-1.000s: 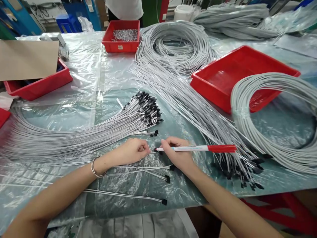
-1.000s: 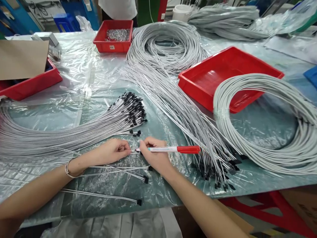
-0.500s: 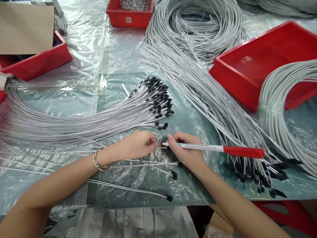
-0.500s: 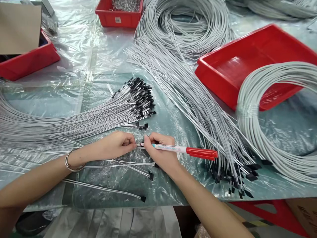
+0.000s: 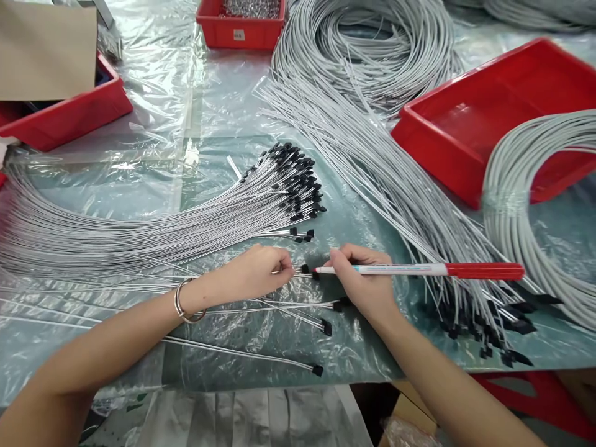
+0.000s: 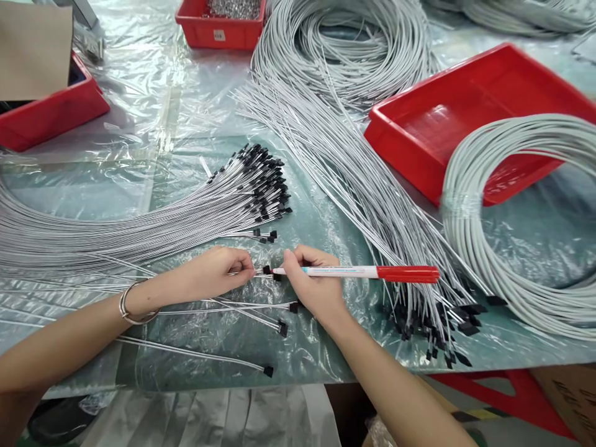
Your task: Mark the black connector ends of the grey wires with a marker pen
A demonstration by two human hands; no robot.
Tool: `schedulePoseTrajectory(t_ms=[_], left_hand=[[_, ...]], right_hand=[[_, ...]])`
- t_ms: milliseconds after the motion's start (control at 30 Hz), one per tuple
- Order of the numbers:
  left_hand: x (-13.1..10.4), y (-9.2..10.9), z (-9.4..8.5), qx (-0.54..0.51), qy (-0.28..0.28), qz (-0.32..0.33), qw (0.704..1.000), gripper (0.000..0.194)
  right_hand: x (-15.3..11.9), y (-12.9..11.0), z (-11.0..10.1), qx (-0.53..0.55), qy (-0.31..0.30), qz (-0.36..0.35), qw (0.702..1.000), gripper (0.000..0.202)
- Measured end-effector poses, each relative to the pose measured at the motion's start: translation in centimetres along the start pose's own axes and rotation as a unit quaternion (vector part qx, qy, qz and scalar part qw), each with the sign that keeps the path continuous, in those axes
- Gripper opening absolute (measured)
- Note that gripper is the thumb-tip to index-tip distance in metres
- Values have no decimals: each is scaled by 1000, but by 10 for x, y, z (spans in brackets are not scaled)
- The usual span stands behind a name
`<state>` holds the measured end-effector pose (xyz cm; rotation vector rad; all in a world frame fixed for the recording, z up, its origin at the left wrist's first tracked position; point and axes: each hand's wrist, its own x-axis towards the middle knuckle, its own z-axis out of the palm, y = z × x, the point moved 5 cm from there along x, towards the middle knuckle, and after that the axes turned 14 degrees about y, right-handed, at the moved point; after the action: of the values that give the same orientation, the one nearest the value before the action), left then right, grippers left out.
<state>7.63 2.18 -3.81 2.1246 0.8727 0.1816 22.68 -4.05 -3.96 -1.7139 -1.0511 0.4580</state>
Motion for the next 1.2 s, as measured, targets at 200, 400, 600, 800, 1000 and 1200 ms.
schedulePoseTrajectory(t_ms=[200, 400, 600, 800, 1000, 1200], left_hand=[[1, 0, 1, 11, 9, 2, 1000, 20], [-1, -1, 2, -13, -10, -15, 1000, 22], [-2, 0, 2, -15, -18, -18, 1000, 22], [-1, 0, 1, -12, -12, -18, 1000, 21], [-1, 0, 1, -10, -12, -19, 1000, 22], [-2, 1, -1, -4, 2, -11, 1000, 21]], right_hand=[[-4, -4, -1, -31, -16, -33, 999, 34], [-6, -6, 0, -38, -20, -42, 998, 35], [-6, -5, 0, -47, -23, -62, 997, 34], [-7, -5, 1, -41, -32, -58, 997, 35], [-7, -7, 1, -37, -40, -58, 997, 36], [1, 0, -8, -8, 12, -17, 1000, 33]])
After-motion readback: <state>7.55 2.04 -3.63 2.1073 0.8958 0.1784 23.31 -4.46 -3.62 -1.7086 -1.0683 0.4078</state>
